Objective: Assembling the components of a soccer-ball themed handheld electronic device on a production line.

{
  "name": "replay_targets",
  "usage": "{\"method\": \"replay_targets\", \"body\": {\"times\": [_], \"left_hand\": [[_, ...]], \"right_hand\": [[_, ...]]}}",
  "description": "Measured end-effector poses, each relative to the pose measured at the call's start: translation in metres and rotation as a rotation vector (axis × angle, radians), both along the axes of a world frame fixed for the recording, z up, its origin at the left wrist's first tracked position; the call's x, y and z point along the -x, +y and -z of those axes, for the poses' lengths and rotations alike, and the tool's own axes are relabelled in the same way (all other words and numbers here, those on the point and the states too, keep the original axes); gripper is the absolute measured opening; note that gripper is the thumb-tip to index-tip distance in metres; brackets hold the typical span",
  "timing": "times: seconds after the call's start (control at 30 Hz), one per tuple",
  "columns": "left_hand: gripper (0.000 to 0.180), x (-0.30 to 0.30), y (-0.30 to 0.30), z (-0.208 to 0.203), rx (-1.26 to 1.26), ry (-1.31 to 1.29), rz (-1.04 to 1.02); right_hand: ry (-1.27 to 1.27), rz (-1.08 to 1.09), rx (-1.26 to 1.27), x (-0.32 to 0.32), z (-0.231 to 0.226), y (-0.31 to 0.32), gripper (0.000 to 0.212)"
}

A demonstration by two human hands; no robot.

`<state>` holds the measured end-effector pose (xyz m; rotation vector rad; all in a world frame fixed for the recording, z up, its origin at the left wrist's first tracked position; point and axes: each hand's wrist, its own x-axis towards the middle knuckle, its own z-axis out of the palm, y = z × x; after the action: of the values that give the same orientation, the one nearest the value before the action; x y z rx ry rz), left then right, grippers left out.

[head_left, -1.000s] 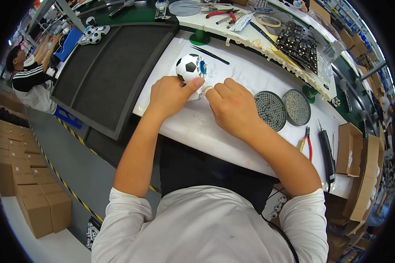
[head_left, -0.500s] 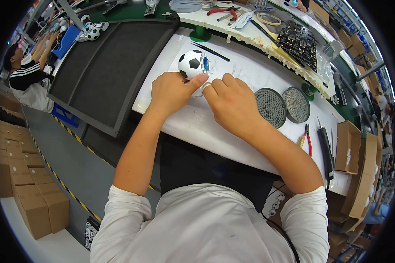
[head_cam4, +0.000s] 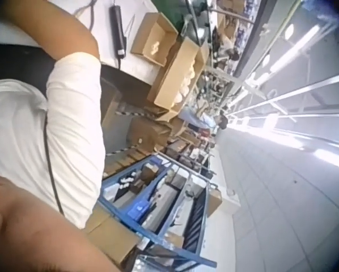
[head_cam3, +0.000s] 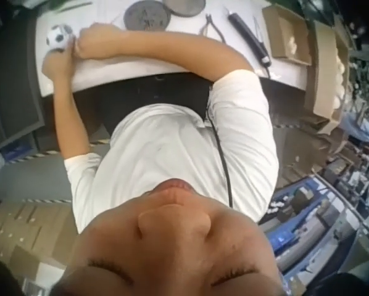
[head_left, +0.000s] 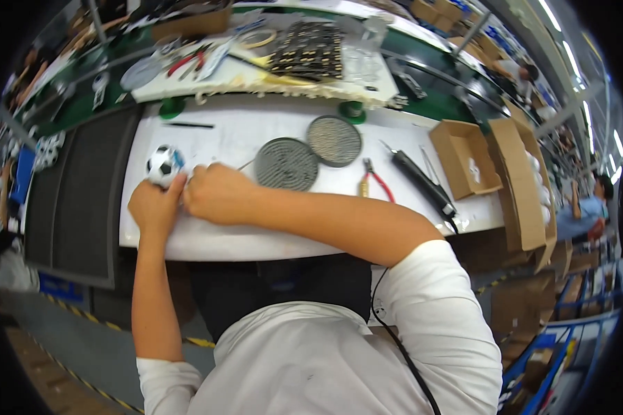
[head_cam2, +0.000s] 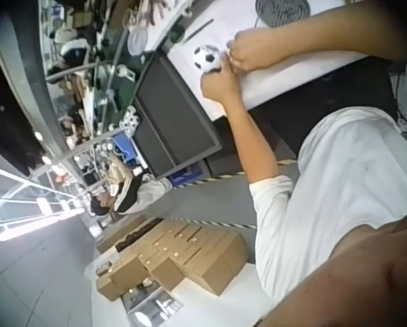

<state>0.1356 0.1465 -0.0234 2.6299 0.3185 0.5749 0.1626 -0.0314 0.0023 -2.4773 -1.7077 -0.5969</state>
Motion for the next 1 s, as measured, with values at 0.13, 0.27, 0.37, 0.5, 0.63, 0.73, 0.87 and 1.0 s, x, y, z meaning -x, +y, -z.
{"method": "replay_targets", "body": {"times": [0.13,0.27,0.37,0.5,0.63,0.73,0.87,1.0], "left_hand": [[0.069,0.005,0.006,0.020,0.118,-0.134,0.006],[0.069,0.011,0.005,0.023,0.202,-0.220,0.048],[0.068,0.011,0.002,0.022,0.160,-0.250,0.057],[0.068,0.016,-0.002,0.015,0.100,-0.200,0.023],[0.070,0.008,-0.003,0.007,0.024,-0.132,-0.024],[0.072,0.008,-0.004,0.013,0.008,-0.161,-0.061],[0.074,0.007,-0.009,0.014,-0.012,-0.164,-0.073],[0.074,0.009,-0.001,0.018,-0.072,-0.154,-0.097]], "right_hand": [[-0.041,-0.035,-0.099,0.010,0.015,-0.005,0.020],[-0.034,-0.099,-0.147,0.015,0.017,-0.006,0.019],[-0.052,-0.089,-0.107,0.018,0.021,-0.009,0.018],[-0.040,-0.094,-0.089,0.018,0.025,-0.008,0.017],[-0.018,-0.088,-0.074,0.014,0.026,-0.004,0.017],[0.001,-0.075,-0.032,0.013,0.023,-0.005,0.017],[0.051,-0.072,0.031,0.014,0.028,-0.005,0.018],[0.077,-0.089,0.018,0.008,0.030,0.000,0.018]]}}
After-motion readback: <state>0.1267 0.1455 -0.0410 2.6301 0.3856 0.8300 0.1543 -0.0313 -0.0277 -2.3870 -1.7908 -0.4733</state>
